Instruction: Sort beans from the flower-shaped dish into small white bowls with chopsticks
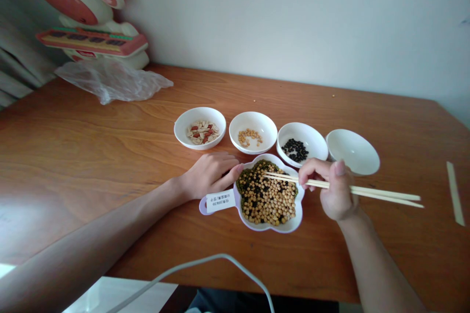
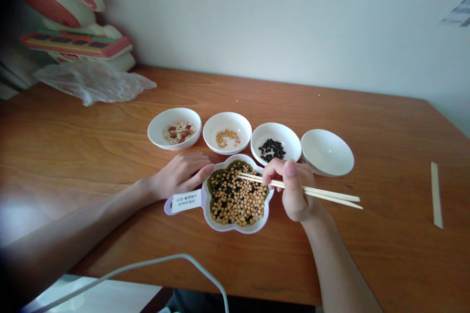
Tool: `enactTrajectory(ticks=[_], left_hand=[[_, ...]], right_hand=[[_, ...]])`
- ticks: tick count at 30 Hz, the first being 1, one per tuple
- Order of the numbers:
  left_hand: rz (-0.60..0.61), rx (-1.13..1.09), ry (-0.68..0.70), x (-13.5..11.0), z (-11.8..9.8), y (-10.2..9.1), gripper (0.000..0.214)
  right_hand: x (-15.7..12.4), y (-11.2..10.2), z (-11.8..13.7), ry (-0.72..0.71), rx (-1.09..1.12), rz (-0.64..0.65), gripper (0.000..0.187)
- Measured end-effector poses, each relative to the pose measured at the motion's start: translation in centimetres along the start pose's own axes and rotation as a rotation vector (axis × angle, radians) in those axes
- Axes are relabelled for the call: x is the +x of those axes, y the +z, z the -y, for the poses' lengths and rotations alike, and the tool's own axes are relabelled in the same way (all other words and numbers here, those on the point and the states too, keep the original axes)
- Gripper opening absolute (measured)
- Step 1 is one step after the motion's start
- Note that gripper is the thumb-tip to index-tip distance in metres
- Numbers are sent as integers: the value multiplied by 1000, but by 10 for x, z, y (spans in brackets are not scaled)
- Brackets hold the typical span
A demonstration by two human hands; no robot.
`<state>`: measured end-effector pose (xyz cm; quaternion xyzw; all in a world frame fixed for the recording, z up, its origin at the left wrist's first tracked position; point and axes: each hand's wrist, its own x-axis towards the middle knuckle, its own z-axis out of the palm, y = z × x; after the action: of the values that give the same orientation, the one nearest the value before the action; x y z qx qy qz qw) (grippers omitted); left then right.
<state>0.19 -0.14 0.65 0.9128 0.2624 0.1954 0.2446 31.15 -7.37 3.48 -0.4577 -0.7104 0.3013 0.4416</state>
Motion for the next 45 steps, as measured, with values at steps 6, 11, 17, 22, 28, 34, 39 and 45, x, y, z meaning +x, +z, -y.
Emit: enactTrajectory(ticks=[6, 11, 17, 22, 28, 34, 39, 45], left_hand=[[-3, -1, -1, 1, 0, 0, 46], [-7, -2, 3, 1, 0, 0, 46], [-10, -7, 1, 2, -1, 0, 46], [-9, -8, 3, 0, 0, 0, 46], [-6, -8, 0, 1, 0, 0, 46], [-6, -8, -2, 1, -1, 0, 47], [-6, -2, -1, 1, 1, 0, 47], [1, -1, -4, 0, 1, 1, 47]], right_hand=[[0, 7, 1, -61, -20, -82, 62], [-4, 13, -3, -53, 52, -168, 66], [-4, 16, 0, -147, 112, -414, 67], [0, 19, 5, -186, 126, -597, 72], [2, 20, 6, -123, -103, -340, 46], [4, 18, 13, -53, -289, -224, 37], [5, 15, 7, -28, -161, -246, 42], [2, 13, -6, -7, 63, -264, 51]])
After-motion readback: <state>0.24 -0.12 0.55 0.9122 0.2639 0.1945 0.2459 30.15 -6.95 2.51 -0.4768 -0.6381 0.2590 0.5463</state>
